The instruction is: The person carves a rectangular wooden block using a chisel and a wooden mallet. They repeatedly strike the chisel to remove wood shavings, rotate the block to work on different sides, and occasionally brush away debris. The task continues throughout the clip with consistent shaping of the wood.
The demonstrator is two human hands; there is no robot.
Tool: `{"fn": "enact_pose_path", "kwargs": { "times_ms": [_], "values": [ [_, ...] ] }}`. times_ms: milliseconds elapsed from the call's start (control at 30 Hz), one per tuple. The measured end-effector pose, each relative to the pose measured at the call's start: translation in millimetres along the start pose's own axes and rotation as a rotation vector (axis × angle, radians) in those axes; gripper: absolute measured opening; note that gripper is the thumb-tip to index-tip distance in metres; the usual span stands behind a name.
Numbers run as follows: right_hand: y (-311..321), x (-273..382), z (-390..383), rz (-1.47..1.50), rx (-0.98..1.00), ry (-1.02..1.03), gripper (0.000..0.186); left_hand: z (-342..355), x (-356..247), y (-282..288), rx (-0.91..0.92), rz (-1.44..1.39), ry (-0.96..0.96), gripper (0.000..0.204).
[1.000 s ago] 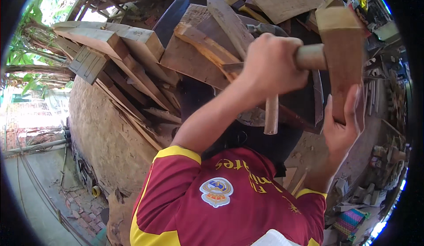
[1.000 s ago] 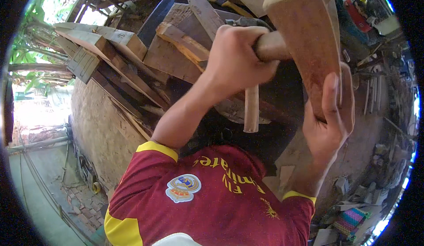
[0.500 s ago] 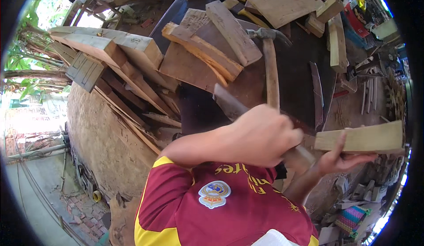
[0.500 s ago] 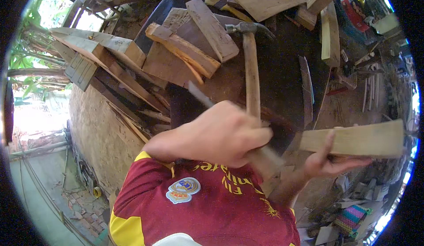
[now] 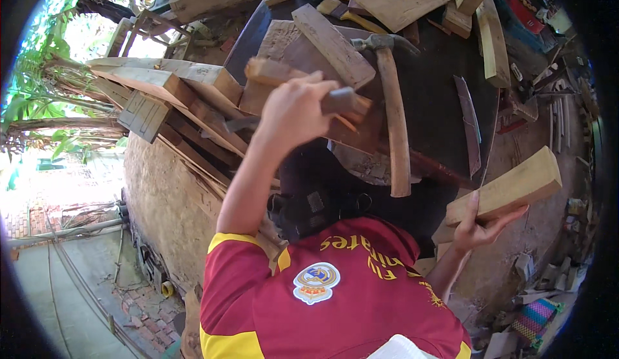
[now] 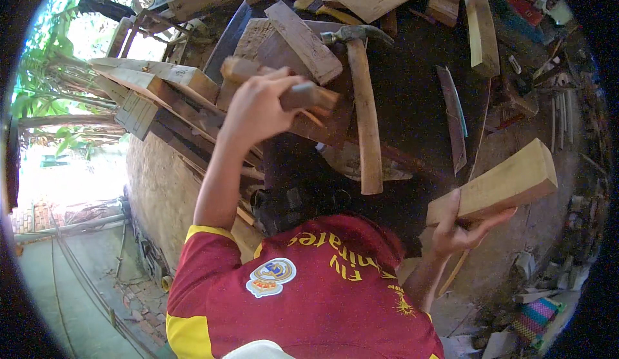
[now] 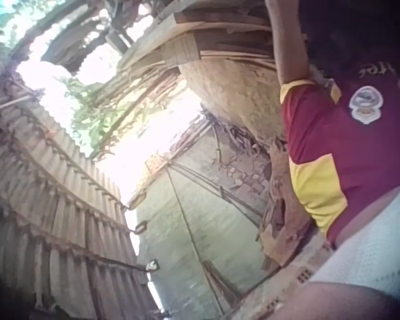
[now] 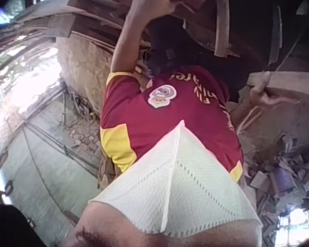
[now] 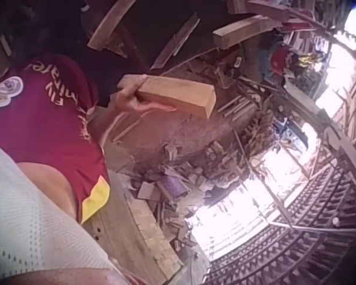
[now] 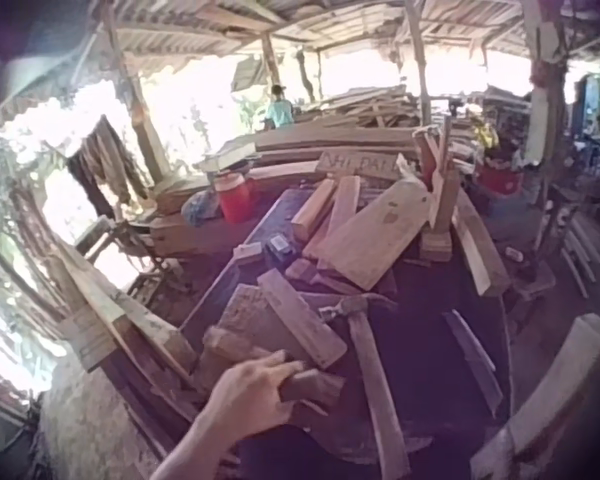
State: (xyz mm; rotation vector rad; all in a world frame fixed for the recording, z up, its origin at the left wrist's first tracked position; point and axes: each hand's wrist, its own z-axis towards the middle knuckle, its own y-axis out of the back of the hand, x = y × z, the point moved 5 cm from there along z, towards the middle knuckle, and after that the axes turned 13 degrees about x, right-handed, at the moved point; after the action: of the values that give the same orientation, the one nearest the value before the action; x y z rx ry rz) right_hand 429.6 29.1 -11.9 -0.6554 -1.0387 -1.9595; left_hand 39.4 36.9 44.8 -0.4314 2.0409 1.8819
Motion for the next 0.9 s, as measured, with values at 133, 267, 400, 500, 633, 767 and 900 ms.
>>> {"fn": "enact_pose_path", "kwargs": {
  "times_ms": [133, 267, 400, 500, 633, 767, 900],
  "values": [
    [4.0, -4.1, -0.1, 0.014, -0.005, -0.039, 0.102, -5.0, -25.9, -21.0, -0.093, -0.14, -0.037, 0.032],
    [8.9, -10.1, -3.3, -0.007, -0.008, -0.012, 0.103, -12.1, -13.8, -7.8, -0.178, -0.099, 0.068, 0.031],
    [9.2, -15.1, -9.4, 0.003, 0.005, -0.016, 0.102, -12.1, -3.3, 1.3, -0.096, -0.155, 0.165, 0.031],
    [7.6, -16.1, -14.3, 0.062, -0.018, -0.029, 0.102, -16.9, -33.9, 1.1, -0.157, 0.011, 0.014, 0.046],
    [5.5, -18.2, -17.3, 0.067, -0.012, -0.096, 0.1, -22.3, -100.1, -26.7, 0.073, -0.003, -0.283, 0.05],
    [8.6, -21.2, -18.2, 0.048, 0.002, -0.093, 0.103, -8.6, -159.8, -46.0, -0.103, -0.022, -0.658, 0.011],
    [18.3, -25.1, -20.5, 0.03, -0.034, -0.066, 0.103, 17.9, -165.3, -56.9, -0.183, -0.047, -0.623, 0.033]
  ]
}}
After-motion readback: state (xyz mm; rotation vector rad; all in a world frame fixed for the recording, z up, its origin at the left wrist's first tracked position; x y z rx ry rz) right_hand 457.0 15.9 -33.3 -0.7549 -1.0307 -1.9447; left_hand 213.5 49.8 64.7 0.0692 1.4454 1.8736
